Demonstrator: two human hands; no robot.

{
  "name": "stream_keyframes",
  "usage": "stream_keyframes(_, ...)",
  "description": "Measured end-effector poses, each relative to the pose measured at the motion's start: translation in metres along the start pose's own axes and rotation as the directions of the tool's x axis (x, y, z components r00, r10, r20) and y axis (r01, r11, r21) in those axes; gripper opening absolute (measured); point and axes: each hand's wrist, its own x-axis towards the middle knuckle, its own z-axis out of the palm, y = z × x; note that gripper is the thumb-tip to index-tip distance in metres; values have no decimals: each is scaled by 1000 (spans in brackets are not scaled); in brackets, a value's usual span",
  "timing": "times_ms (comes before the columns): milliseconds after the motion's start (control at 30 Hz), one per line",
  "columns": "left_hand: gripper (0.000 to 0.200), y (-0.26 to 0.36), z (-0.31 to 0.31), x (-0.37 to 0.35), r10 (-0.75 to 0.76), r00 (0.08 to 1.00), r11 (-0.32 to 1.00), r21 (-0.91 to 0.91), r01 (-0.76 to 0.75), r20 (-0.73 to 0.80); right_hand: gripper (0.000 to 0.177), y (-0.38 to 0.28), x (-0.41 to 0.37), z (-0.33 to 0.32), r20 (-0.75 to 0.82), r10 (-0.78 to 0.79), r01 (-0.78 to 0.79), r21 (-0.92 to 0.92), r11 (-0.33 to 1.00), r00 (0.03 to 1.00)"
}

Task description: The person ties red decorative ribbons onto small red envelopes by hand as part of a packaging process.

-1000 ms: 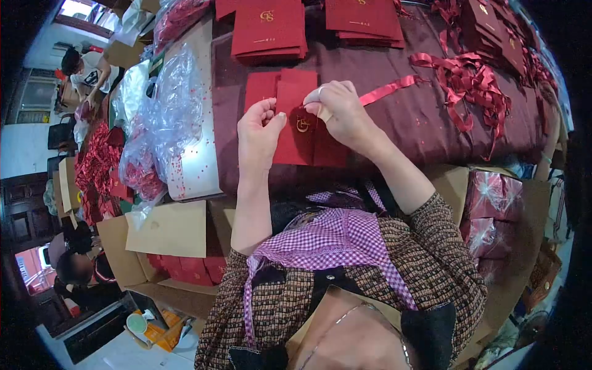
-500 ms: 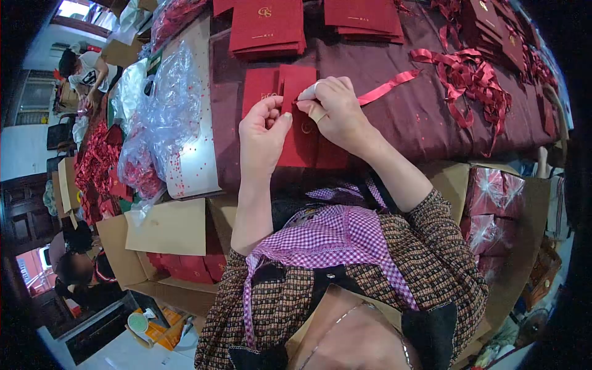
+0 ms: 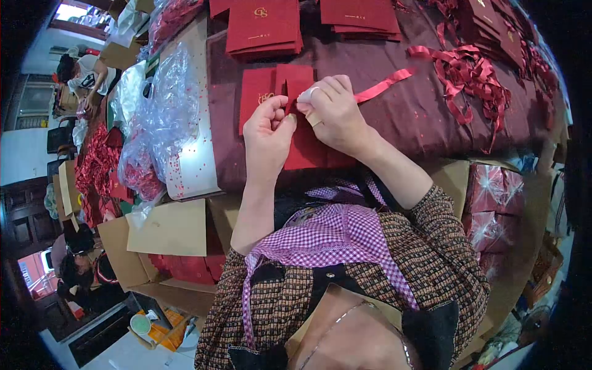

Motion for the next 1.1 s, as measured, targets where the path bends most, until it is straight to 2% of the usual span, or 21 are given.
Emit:
stream_keyframes(133,29,-1,0,-1,28,1000,998,51,-28,6,12,-1,-1,0,-4,18,-18,4,1000,1000)
stream_keyframes(200,29,-1,1,-3,41,999,997,65,-41,6,10,3,-3,3,72,245,-255,238,937,967)
stream_keyframes(233,30,1,2,-4,22,1000,998,63,-22,5,9,-1,-3,0,100,316,-331,255,908,943)
stream_keyframes(267,30,0,1,-4,21,1000,998,64,-21,6,9,-1,-4,1,100,318,-333,256,908,943)
stream_keyframes(333,29,-3,0,-4,79,996,990,116,-83,38,10,1,-6,3,37,187,-191,177,965,982)
stream_keyframes(367,29,-3,0,-5,79,996,990,116,-83,39,10,1,-6,1,37,187,-191,176,966,982)
stream_keyframes(433,29,-2,1,-7,84,994,988,125,-91,64,11,-2,-6,-3,31,-17,17,-23,1000,999)
stream_keyframes(567,30,-1,2,-6,71,995,987,142,-81,71,12,0,-7,-2,48,-11,12,-28,1000,999)
stream_keyframes(633,31,-2,1,-6,52,996,997,59,-56,67,11,1,-8,-3,99,135,-146,116,982,986)
stream_keyframes(767,33,-5,-2,-5,37,998,999,34,-39,59,10,-3,-4,-12,122,145,-160,127,979,982)
stream_keyframes(933,34,-2,-3,-7,25,999,998,48,-27,43,11,-4,-7,-19,177,221,-249,157,956,959)
stream_keyframes(1100,33,-2,-1,-9,40,998,997,69,-43,43,10,-6,-8,-17,121,196,-215,169,962,973)
